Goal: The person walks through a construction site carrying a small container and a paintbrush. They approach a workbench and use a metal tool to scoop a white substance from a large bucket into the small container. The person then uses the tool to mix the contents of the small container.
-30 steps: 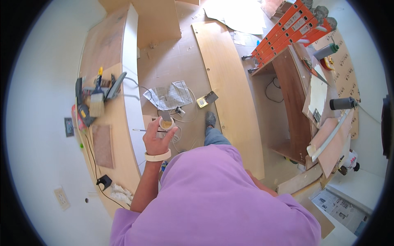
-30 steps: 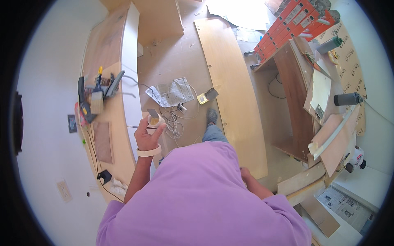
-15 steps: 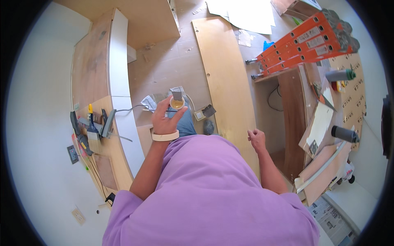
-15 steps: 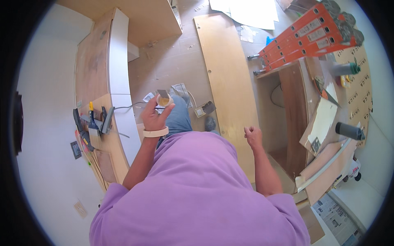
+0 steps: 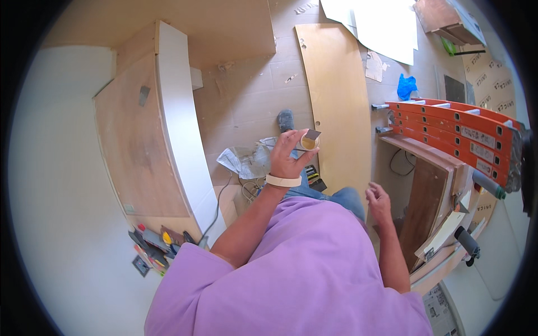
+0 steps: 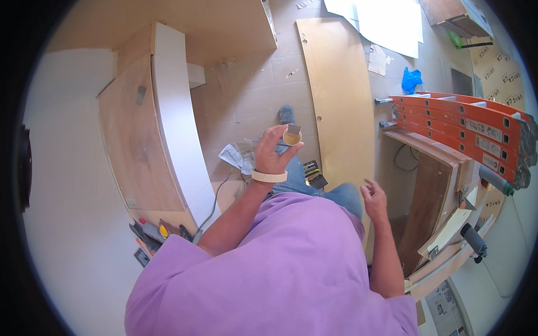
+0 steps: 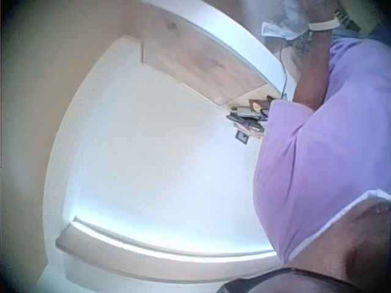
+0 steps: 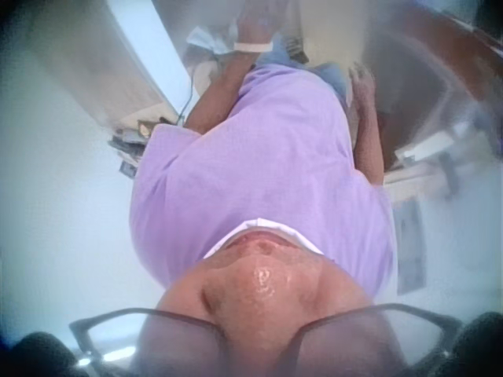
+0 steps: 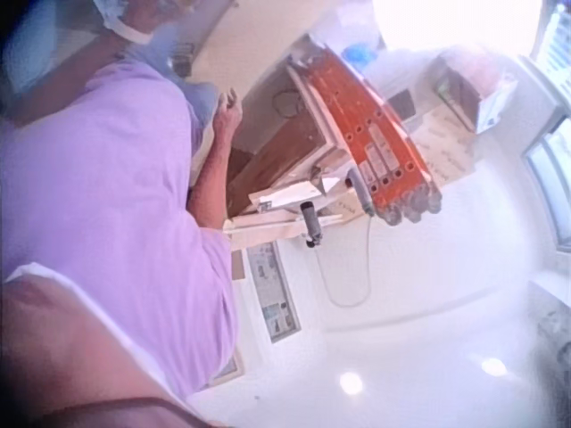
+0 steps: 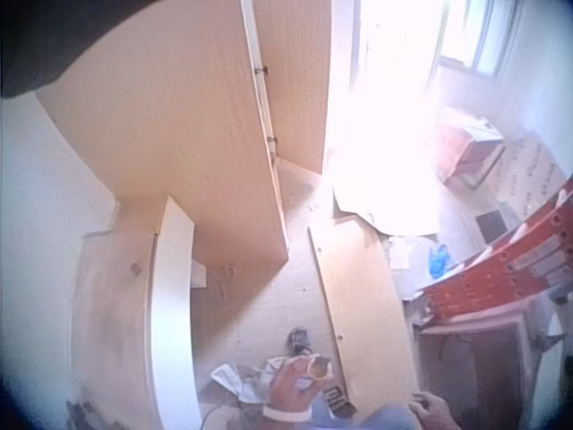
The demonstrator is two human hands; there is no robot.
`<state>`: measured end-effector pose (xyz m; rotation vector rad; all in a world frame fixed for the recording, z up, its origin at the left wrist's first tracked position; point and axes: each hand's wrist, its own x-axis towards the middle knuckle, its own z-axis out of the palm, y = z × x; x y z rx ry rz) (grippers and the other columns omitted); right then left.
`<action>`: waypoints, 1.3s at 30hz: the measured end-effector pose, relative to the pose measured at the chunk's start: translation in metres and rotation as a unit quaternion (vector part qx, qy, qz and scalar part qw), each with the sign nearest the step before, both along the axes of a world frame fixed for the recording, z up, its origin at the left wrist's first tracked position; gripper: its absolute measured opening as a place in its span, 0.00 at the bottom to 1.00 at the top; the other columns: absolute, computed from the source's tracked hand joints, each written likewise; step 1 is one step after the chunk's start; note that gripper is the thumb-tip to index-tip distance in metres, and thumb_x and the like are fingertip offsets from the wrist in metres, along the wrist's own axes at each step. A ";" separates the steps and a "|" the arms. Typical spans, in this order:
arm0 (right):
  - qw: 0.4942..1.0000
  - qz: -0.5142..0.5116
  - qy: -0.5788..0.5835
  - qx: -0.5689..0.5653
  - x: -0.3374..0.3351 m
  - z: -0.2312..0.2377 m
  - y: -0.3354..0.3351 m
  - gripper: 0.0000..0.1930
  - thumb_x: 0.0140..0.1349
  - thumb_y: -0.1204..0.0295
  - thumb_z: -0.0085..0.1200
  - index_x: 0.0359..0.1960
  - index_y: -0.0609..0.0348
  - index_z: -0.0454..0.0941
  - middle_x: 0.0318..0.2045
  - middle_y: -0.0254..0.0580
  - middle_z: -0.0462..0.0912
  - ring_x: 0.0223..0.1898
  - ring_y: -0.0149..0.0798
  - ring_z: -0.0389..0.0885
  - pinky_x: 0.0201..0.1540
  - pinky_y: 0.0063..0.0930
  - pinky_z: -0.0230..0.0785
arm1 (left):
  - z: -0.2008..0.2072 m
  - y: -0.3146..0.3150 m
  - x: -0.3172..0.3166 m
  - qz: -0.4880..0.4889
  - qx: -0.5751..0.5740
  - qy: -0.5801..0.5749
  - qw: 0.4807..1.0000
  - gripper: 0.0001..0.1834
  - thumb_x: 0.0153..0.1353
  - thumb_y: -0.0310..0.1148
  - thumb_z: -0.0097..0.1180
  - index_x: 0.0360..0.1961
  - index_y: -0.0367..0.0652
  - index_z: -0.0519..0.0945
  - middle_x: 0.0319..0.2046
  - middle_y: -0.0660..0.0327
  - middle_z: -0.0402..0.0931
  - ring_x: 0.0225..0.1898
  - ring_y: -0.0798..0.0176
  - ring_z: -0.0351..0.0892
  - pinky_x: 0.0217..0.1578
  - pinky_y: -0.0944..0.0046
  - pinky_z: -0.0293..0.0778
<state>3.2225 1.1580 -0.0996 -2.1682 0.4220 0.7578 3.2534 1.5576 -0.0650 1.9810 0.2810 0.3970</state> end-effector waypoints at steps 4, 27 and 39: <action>0.999 -0.007 0.010 -0.044 0.090 -0.008 0.034 0.21 0.72 0.63 0.62 0.62 0.61 0.83 0.42 0.49 0.92 0.40 0.37 0.89 0.47 0.31 0.80 | -0.017 0.042 0.049 0.006 0.016 0.020 1.000 0.31 0.54 0.33 0.82 0.58 0.41 0.84 0.51 0.55 0.85 0.50 0.52 0.86 0.53 0.55 0.82; 0.981 0.011 0.124 -0.148 0.380 -0.665 0.433 0.31 0.67 0.41 0.64 0.44 0.64 0.90 0.48 0.61 0.89 0.53 0.61 0.88 0.57 0.49 0.79 | -0.332 0.125 0.072 0.076 0.005 0.268 0.960 0.34 0.51 0.38 0.85 0.58 0.39 0.84 0.53 0.49 0.83 0.51 0.46 0.85 0.53 0.52 0.81; 0.981 0.050 0.099 -0.158 0.399 -0.689 0.459 0.16 0.67 0.59 0.61 0.42 0.60 0.89 0.47 0.55 0.91 0.51 0.53 0.90 0.55 0.46 0.81 | -0.329 0.141 0.086 0.074 0.030 0.254 0.964 0.36 0.54 0.43 0.84 0.60 0.40 0.81 0.54 0.49 0.82 0.53 0.46 0.84 0.53 0.49 0.82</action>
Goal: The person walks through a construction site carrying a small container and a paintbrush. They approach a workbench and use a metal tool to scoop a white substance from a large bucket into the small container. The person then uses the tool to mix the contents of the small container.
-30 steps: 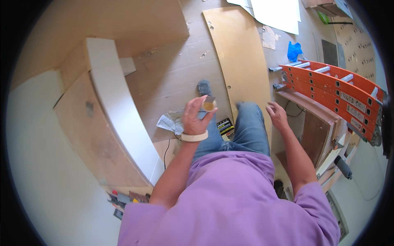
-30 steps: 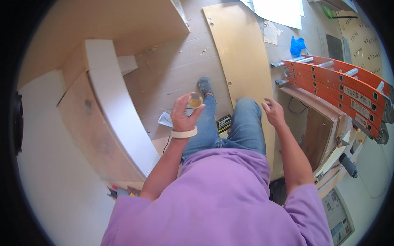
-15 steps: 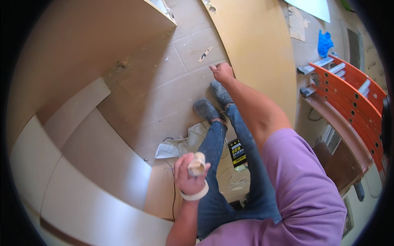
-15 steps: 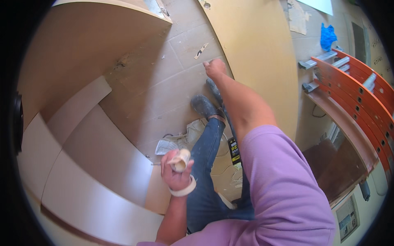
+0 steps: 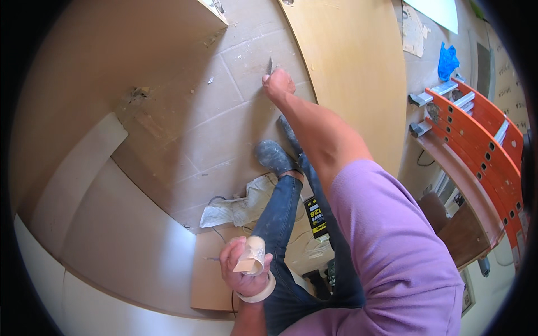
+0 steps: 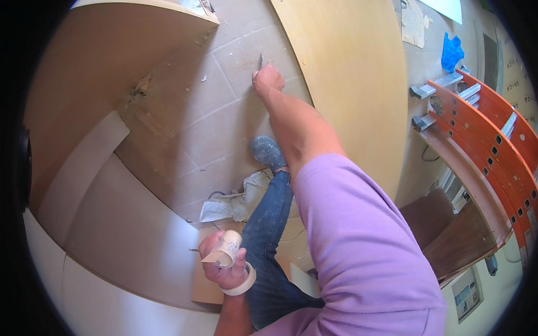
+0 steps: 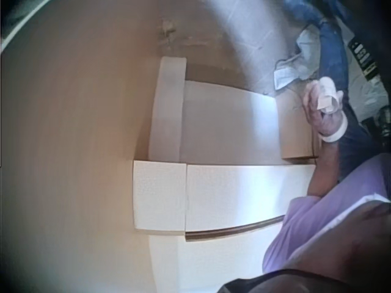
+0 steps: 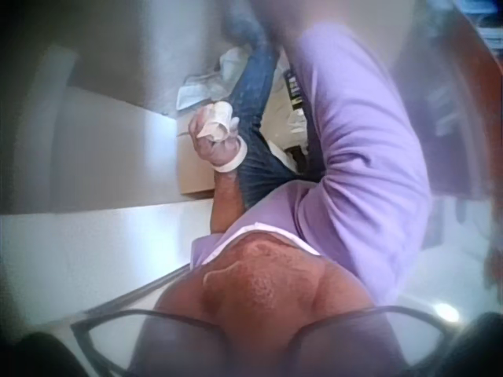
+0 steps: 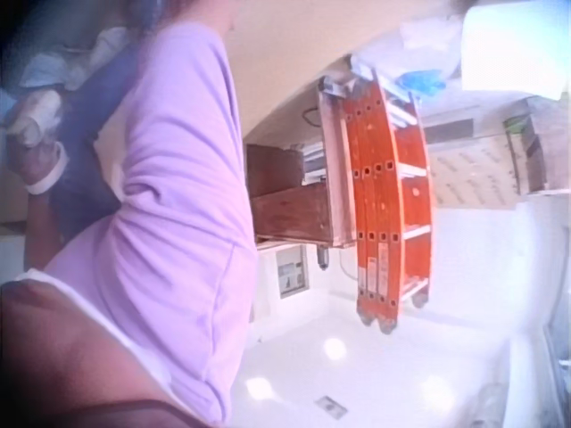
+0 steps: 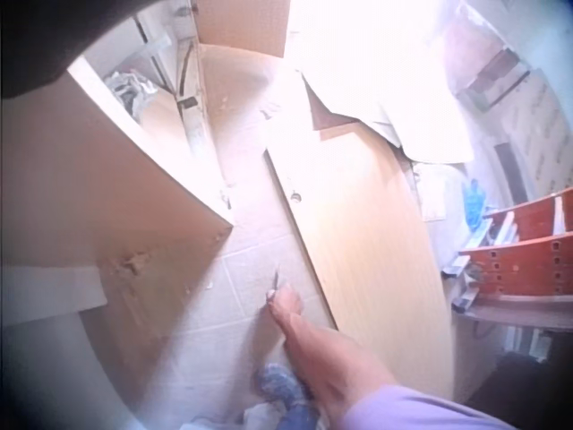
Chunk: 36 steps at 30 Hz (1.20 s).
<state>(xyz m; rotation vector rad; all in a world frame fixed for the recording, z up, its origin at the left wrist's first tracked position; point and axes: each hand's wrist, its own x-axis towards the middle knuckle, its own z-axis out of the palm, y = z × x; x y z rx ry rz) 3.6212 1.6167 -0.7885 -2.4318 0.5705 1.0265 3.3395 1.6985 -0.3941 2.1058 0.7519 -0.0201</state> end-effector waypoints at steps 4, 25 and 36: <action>0.980 0.061 -0.071 0.174 -0.027 0.028 -0.031 0.14 0.67 0.62 0.58 0.41 0.62 0.87 0.40 0.58 0.90 0.42 0.56 0.91 0.48 0.49 0.82 | 0.032 -0.012 0.017 0.012 -0.031 -0.021 0.999 0.35 0.54 0.43 0.84 0.59 0.40 0.82 0.54 0.50 0.82 0.52 0.47 0.84 0.52 0.50 0.82; 0.964 -0.047 0.091 0.244 -0.241 0.458 -0.372 0.17 0.67 0.60 0.59 0.50 0.55 0.90 0.37 0.48 0.91 0.38 0.51 0.88 0.42 0.47 0.81 | 0.433 -0.036 0.199 -0.229 0.042 -0.390 0.891 0.30 0.50 0.35 0.84 0.54 0.39 0.86 0.46 0.49 0.85 0.46 0.47 0.87 0.48 0.52 0.83; 0.797 -0.556 0.089 0.220 -0.498 0.536 -0.149 0.15 0.72 0.71 0.54 0.53 0.65 0.88 0.44 0.49 0.89 0.40 0.39 0.87 0.46 0.35 0.80 | 0.475 -0.052 0.266 -0.509 -0.049 -0.348 0.786 0.28 0.53 0.25 0.79 0.56 0.35 0.83 0.52 0.48 0.85 0.52 0.46 0.86 0.56 0.49 0.80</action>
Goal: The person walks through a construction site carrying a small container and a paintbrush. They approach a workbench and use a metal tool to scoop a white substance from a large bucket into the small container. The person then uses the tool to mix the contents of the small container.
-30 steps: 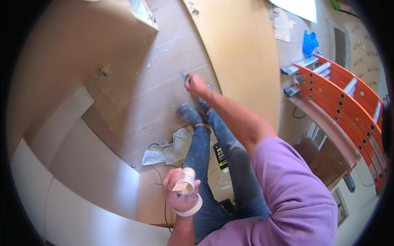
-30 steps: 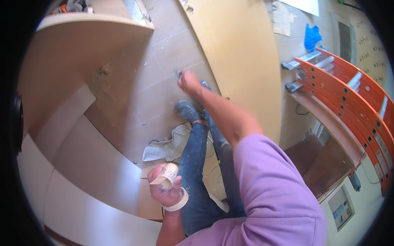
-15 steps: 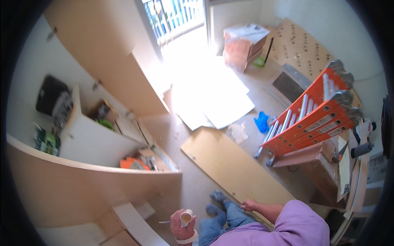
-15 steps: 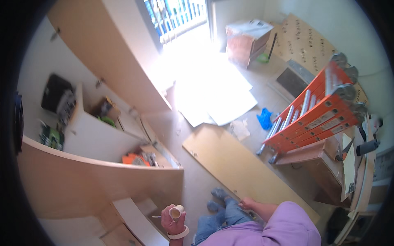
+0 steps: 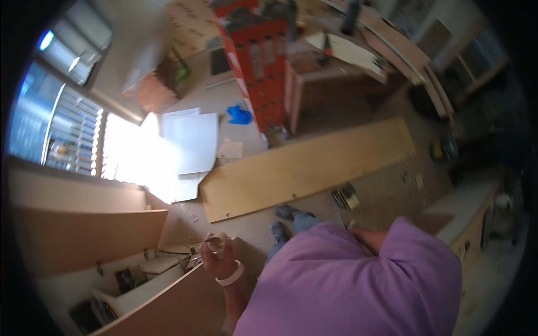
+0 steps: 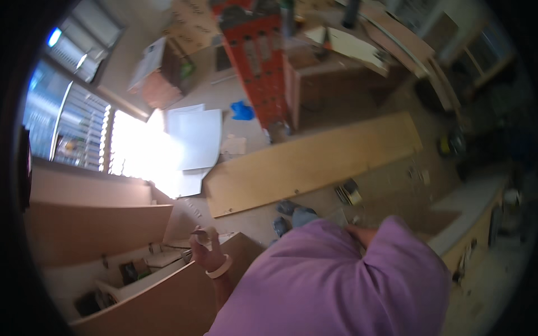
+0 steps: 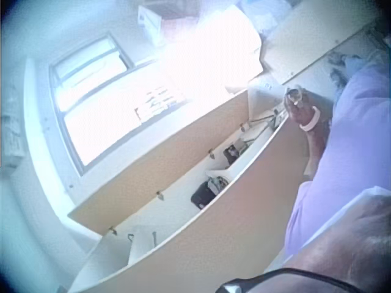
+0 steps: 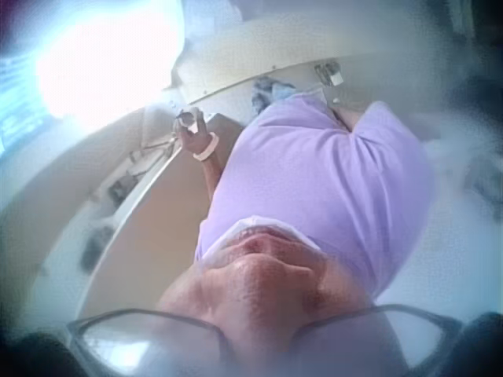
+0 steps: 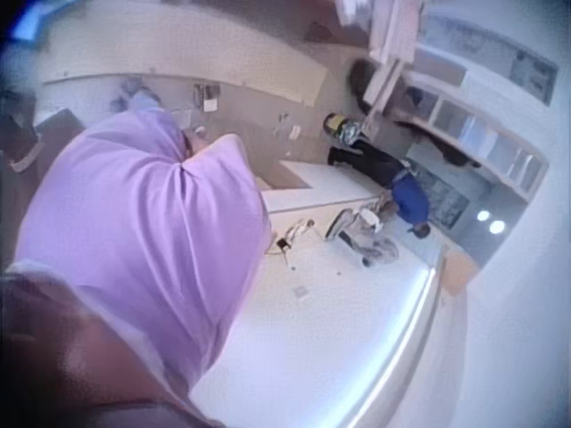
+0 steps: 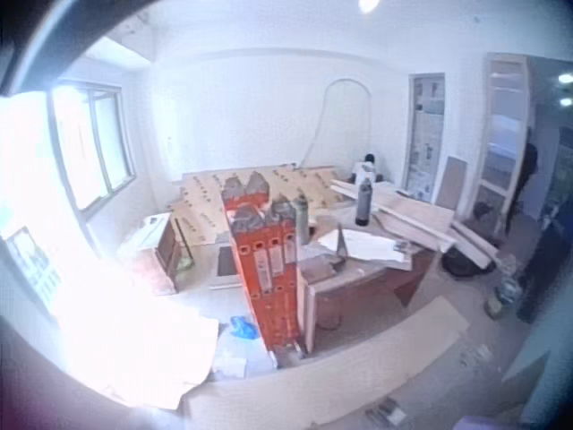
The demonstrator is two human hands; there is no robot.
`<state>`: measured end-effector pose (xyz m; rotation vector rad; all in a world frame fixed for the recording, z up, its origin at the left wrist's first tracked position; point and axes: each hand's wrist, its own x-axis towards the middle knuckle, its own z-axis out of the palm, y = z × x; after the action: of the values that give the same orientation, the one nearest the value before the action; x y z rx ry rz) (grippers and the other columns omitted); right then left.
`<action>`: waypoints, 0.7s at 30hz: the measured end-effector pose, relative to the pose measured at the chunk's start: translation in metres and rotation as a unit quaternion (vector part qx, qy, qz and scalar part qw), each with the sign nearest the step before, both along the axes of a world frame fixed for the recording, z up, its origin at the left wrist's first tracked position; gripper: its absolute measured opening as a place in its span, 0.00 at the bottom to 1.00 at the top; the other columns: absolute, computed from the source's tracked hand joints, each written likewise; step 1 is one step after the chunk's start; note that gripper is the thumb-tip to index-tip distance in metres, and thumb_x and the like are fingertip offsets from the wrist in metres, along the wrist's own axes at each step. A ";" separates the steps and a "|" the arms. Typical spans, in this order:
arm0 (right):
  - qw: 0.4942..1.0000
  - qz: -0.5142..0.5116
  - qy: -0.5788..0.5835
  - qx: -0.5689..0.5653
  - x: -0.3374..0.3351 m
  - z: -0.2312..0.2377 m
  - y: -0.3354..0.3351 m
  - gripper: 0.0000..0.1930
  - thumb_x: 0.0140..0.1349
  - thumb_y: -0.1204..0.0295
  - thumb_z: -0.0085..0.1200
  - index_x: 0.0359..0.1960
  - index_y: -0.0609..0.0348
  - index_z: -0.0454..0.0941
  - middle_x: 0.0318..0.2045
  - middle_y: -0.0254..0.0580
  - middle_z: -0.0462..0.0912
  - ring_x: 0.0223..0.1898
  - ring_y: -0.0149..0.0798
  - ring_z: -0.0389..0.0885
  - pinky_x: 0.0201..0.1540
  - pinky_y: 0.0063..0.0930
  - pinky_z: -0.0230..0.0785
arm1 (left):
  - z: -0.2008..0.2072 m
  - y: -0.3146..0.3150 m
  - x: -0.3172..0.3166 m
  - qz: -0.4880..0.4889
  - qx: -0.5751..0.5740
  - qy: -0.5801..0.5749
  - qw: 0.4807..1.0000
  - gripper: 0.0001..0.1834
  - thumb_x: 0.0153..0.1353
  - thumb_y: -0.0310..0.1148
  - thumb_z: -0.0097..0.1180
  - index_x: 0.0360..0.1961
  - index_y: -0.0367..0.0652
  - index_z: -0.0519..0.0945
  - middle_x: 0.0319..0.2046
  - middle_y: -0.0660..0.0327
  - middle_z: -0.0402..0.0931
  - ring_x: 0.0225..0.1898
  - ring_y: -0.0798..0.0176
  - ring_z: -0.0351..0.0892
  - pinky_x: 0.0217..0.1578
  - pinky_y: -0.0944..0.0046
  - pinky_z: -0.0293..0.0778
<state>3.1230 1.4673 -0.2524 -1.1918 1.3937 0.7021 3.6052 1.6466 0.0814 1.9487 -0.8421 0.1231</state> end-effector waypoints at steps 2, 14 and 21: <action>0.996 -0.079 -0.012 -0.050 -0.017 0.026 0.046 0.15 0.72 0.71 0.54 0.53 0.65 0.88 0.44 0.49 0.89 0.40 0.40 0.87 0.46 0.35 0.80 | -0.007 -0.002 0.002 -0.036 0.042 0.023 0.998 0.27 0.56 0.23 0.77 0.57 0.33 0.83 0.52 0.48 0.84 0.54 0.47 0.85 0.59 0.49 0.79; 0.876 -0.471 -0.016 -0.102 -0.102 0.059 0.234 0.16 0.72 0.72 0.55 0.56 0.65 0.86 0.45 0.48 0.89 0.42 0.41 0.87 0.46 0.38 0.81 | 0.021 -0.183 -0.149 -0.413 0.026 -0.047 0.909 0.23 0.61 0.23 0.73 0.57 0.33 0.83 0.52 0.51 0.86 0.54 0.52 0.85 0.60 0.52 0.78; 0.690 -0.715 -0.021 -0.110 -0.162 0.067 0.322 0.17 0.71 0.73 0.56 0.58 0.65 0.84 0.45 0.48 0.89 0.42 0.42 0.87 0.46 0.40 0.81 | 0.049 -0.303 -0.351 -0.609 -0.061 0.032 0.790 0.26 0.57 0.18 0.73 0.57 0.29 0.81 0.50 0.50 0.84 0.52 0.52 0.84 0.56 0.54 0.81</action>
<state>2.9606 1.7893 -0.1853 0.0165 1.8652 -0.6326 3.2546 1.3438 0.1299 0.9642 -1.8153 -0.6384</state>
